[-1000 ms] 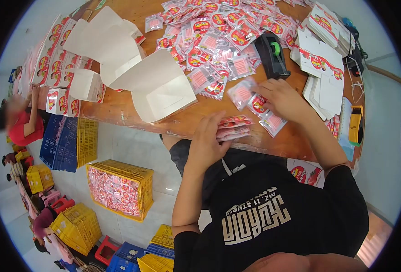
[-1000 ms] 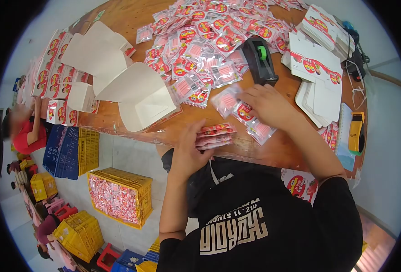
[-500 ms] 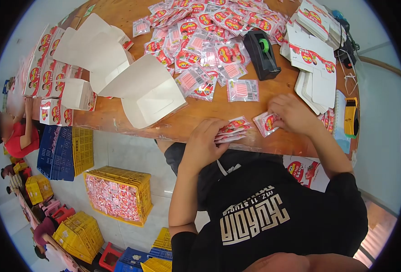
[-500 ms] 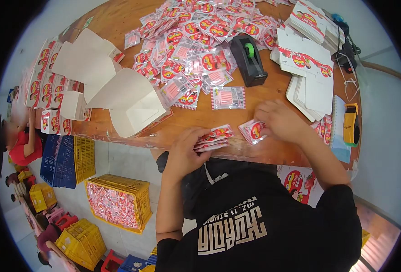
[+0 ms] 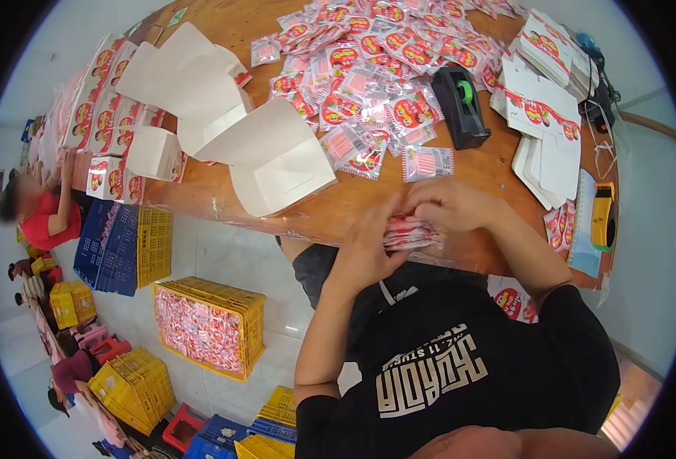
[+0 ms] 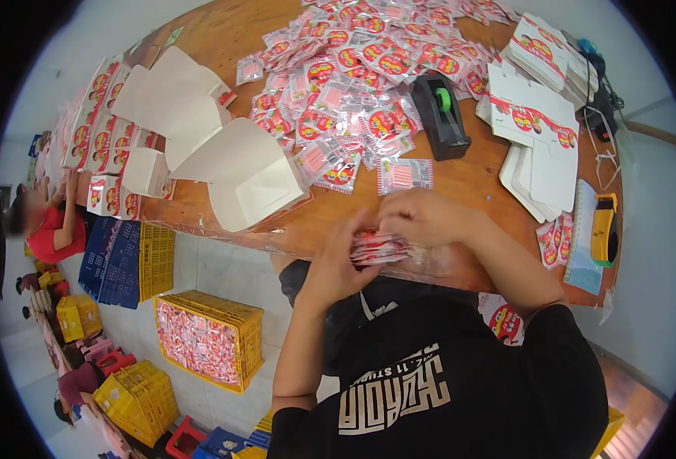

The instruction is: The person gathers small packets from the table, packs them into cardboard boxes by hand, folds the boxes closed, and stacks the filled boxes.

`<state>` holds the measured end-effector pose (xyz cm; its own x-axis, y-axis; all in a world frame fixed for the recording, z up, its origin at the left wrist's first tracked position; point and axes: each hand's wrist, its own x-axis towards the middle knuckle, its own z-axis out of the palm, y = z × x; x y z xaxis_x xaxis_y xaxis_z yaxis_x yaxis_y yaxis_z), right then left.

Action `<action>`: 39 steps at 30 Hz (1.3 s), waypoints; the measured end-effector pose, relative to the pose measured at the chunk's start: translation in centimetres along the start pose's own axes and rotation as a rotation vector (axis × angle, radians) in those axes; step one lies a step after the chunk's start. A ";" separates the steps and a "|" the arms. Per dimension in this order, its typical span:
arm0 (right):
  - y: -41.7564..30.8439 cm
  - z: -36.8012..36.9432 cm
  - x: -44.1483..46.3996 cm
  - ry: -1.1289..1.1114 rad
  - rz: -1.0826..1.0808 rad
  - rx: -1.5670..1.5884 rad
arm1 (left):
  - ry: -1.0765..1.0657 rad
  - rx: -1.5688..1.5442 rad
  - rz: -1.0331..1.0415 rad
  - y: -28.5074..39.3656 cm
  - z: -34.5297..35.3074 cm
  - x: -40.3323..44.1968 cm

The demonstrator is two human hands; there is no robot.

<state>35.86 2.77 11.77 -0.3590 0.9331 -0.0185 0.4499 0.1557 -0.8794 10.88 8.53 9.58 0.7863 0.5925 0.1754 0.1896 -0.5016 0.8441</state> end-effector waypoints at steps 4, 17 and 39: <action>1.6 -3.6 3.0 0.421 -0.036 -0.649 | 0.011 0.055 0.067 -0.4 0.3 0.0; -0.1 -7.1 2.4 0.198 0.047 -0.652 | 0.016 0.022 0.063 -0.2 -0.2 0.0; -5.9 2.1 1.4 -0.044 0.095 -0.624 | 0.241 0.094 -0.005 -1.6 2.4 -1.2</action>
<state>31.02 2.45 15.98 -0.3213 0.9400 -0.1145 0.8691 0.2448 -0.4298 11.00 7.10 6.82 0.6241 0.7228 0.2967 0.2561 -0.5480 0.7963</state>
